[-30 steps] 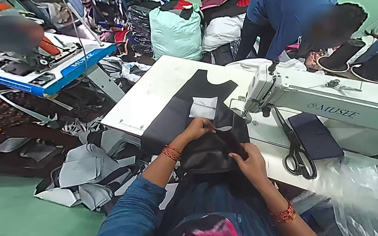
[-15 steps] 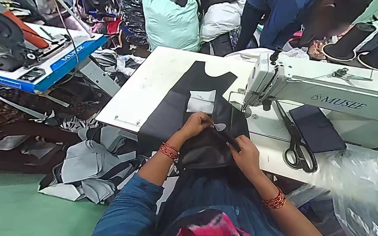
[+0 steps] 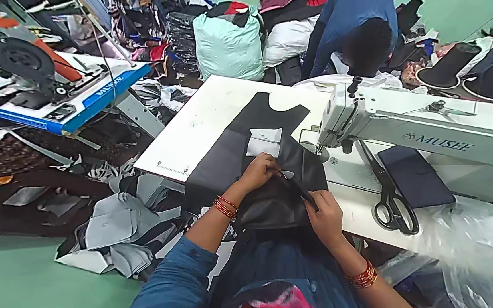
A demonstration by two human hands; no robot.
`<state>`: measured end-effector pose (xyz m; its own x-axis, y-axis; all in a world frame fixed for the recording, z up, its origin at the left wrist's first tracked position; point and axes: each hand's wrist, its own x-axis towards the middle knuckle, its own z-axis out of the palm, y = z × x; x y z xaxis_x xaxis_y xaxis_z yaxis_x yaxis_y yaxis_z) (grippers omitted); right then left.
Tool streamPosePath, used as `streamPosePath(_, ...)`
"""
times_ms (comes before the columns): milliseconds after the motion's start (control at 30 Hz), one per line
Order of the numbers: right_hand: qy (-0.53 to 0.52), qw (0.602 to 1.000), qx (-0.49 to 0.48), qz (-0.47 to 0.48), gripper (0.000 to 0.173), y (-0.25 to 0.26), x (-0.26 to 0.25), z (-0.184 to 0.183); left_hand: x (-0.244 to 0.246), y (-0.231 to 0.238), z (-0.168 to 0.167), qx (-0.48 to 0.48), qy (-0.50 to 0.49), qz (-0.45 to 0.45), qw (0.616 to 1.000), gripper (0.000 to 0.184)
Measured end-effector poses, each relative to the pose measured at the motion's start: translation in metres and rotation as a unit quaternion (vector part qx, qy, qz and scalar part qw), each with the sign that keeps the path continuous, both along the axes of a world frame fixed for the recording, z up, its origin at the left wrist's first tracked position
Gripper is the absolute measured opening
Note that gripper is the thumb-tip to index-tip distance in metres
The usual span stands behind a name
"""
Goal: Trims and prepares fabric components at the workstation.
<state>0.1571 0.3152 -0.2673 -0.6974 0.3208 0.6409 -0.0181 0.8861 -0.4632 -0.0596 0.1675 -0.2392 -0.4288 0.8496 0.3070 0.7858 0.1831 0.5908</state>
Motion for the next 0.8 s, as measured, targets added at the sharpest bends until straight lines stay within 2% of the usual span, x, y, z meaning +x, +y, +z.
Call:
streamPosePath(200, 0.026, 0.998, -0.046, 0.027, 0.016, 0.002, 0.001, -0.001, 0.004, -0.001, 0.000, 0.006, 0.015, 0.007, 1.000, 0.003)
streamPosePath(367, 0.087, 0.987, -0.129, 0.038, 0.022, 0.004, 0.004, -0.003, 0.002, -0.002, -0.002, 0.014, 0.014, 0.006, 1.000, 0.004)
streamPosePath(533, 0.090, 0.983, -0.151, 0.056, 0.017, 0.005, 0.003, -0.003, 0.003, -0.003, 0.000, 0.012, 0.016, 0.009, 1.000, 0.003)
streamPosePath(633, 0.077, 0.978, -0.181, 0.067, 0.016, 0.005, 0.003, 0.002, 0.004, -0.004, -0.001, 0.017, 0.015, 0.008, 1.000, 0.004)
streamPosePath(733, 0.090, 0.957, -0.263, 0.082, 0.015, 0.012, 0.011, 0.012, -0.001, -0.001, -0.005, 0.021, 0.002, 0.003, 1.000, 0.004)
streamPosePath(800, 0.101, 0.953, -0.280, 0.058, 0.015, 0.028, 0.023, 0.023, -0.003, 0.000, -0.004, 0.013, -0.013, 0.002, 1.000, 0.005)
